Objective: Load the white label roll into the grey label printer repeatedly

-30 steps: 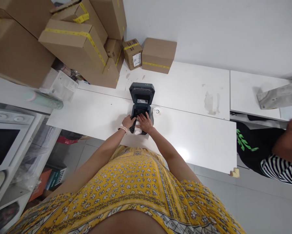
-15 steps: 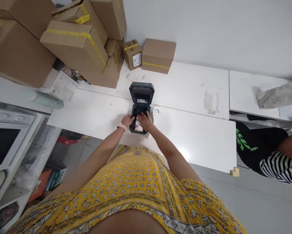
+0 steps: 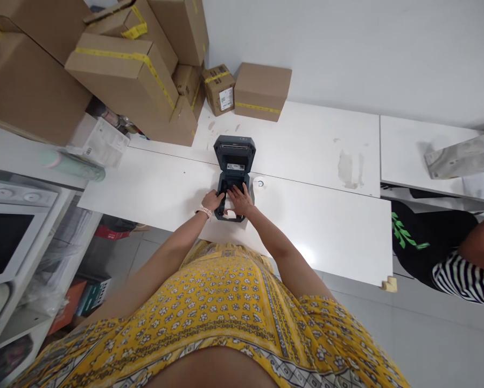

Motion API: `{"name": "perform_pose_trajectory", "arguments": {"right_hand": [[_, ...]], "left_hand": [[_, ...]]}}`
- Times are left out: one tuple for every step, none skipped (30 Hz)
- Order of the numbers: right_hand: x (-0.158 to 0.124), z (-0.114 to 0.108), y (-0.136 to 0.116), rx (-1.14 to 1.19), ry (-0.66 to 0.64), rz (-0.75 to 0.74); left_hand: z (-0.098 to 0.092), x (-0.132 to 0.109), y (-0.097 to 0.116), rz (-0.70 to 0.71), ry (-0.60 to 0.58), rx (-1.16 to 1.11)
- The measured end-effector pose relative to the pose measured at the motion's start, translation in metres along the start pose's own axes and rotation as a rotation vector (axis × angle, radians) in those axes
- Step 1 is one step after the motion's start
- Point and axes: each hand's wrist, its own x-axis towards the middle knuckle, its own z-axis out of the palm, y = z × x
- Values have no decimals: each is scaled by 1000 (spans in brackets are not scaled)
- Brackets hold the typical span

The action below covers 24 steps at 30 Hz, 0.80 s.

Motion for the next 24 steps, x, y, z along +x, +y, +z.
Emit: {"name": "perform_pose_trajectory", "arguments": {"right_hand": [[0,0,0,1,2,-3],[1,0,1,2,2,-6],[2,-1,2,4,0,-8],[3,-2,2,7,-3,-8],[4,-3,3,10,-5,-9],[5,-5,2,12,-3,-8],[4,-6,1,12,8,-6],[0,-6,-3,11,31,-2],[-7,-5,-8,12,63,2],[-17,-2,-16,16,100,6],[-30,1,-25,24,138,11],[-46,6,-35,40,169,13],[-63,11,-46,63,195,22],[-81,16,-55,87,209,27],[-97,18,-63,113,220,31],[-110,18,-67,139,244,45],[-117,13,-67,166,286,77],[-118,3,-63,193,351,128],[-113,-11,-56,221,438,197],[-101,-29,-44,251,548,282],[-83,-51,-29,284,660,363],[-62,-75,-13,325,756,414],[-38,-100,4,374,835,439],[-13,-125,20,432,876,435]], "left_hand": [[0,0,0,-1,1,-15],[0,0,0,-3,3,-32],[0,-1,1,-8,3,-51],[1,-2,1,-12,1,-75],[2,-4,2,-16,-4,-105],[4,-8,2,-15,-13,-143],[7,-12,2,-11,-22,-185],[10,-17,1,-4,-28,-228],[14,-24,-1,5,-32,-271],[18,-31,-3,14,-30,-311],[22,-39,-7,15,-27,-350],[26,-46,-11,12,-32,-391],[30,-53,-15,3,-32,-432],[32,-59,-19,-5,-36,-476],[35,-64,-23,-12,-42,-515],[36,-67,-26,-21,-50,-545],[38,-69,-29,-31,-63,-564],[39,-69,-32,-42,-76,-573],[39,-69,-34,-52,-87,-576],[40,-67,-35,-61,-97,-576],[41,-65,-37,-65,-102,-576],[42,-64,-38,-64,-104,-579],[43,-62,-39,-66,-103,-584],[44,-62,-40,-73,-106,-591]]}}
